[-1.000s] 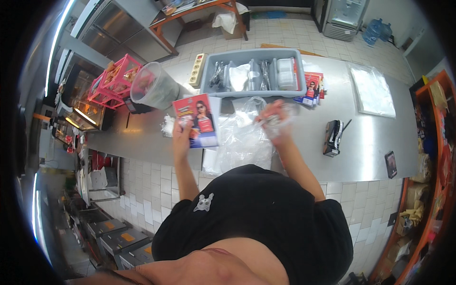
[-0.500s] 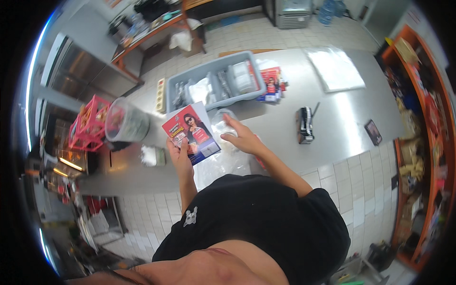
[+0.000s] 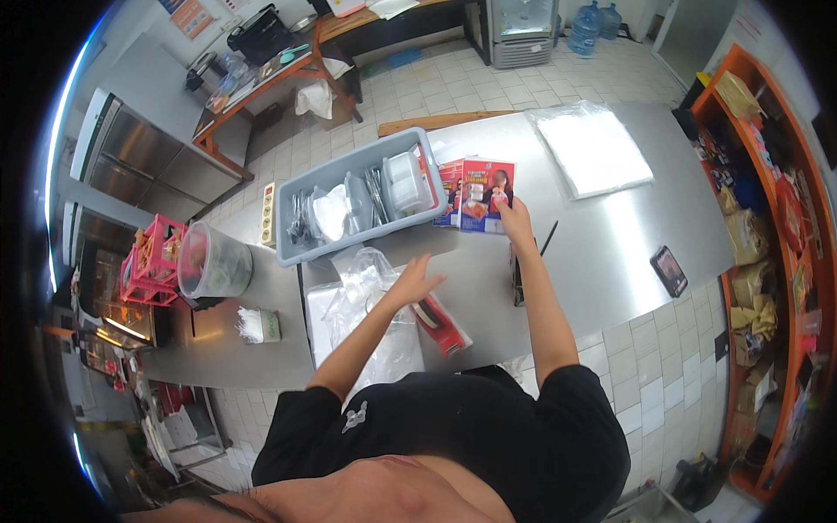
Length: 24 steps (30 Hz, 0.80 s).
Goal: The person assembles a takeout order by picking up a red basket of skewers and a tray of yellow food, then folding a paper food container and placing items inside. They gather plastic bags, cutlery, and napkins from a bin, place them into a bag, and prepare the order for delivery.
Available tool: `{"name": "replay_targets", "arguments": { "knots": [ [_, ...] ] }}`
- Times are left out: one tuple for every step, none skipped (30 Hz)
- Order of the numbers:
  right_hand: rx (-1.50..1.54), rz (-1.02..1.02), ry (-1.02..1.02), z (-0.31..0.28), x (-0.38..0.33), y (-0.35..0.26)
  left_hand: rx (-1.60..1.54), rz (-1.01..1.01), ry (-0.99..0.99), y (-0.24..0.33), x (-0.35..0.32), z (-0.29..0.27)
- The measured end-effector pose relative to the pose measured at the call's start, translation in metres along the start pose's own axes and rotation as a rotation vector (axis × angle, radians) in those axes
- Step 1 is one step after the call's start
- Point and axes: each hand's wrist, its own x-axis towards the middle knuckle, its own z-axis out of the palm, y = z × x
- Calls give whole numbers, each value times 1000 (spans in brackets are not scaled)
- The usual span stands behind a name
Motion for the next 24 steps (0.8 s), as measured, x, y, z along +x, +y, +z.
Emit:
{"name": "replay_targets", "arguments": {
  "knots": [
    [-78,-19,-1,3,30,15,-1,-70,14,-5,25,7],
    [-154,20,3,10,51,34,6,-130,44,-10,51,13],
    [-231,28,18,19,71,50,12,-199,59,-16,70,19],
    [-330,105,55,27,88,64,2,-226,139,-21,84,26],
    [-395,47,37,34,98,77,-8,-260,207,-26,98,31],
    [-490,97,46,43,101,88,-16,-289,277,-30,112,34],
    [-517,60,52,50,102,94,-48,-358,359,-31,121,41],
    [-568,61,110,54,100,98,-132,-329,362,-31,129,46],
    [-514,-5,146,58,96,98,-197,-286,403,-29,135,49],
    [-472,-69,228,58,92,95,-247,-275,402,-26,141,52],
    [-425,-71,286,58,90,90,-462,-281,415,-22,146,53],
    [-432,-171,295,56,89,83,-665,-320,389,-17,150,54],
    [-433,-217,278,52,92,75,-853,-365,364,-11,153,53],
    [-449,-207,249,51,96,68,-994,-321,363,-7,156,52],
    [-488,-210,77,43,105,61,-1119,-282,358,-2,160,51],
    [-506,-216,69,40,116,55,-1223,-245,360,1,164,51],
    [-533,-209,79,37,127,50,-1130,-196,436,4,170,52],
    [-550,-235,110,34,140,47,-1166,-233,432,3,177,54],
    [-604,-213,110,34,151,45,-1206,-267,428,1,187,58],
    [-649,-220,127,35,162,44,-1248,-302,421,-1,198,63],
    [-697,-193,128,34,170,43,-1286,-262,474,-6,210,71],
    [-738,-174,93,32,177,42,-1220,-314,559,-11,223,81],
    [-780,-130,42,30,184,40,-1127,-326,660,-17,238,88],
    [-849,-48,-2,31,189,39,-1010,-399,711,-22,251,96]
  ]
}}
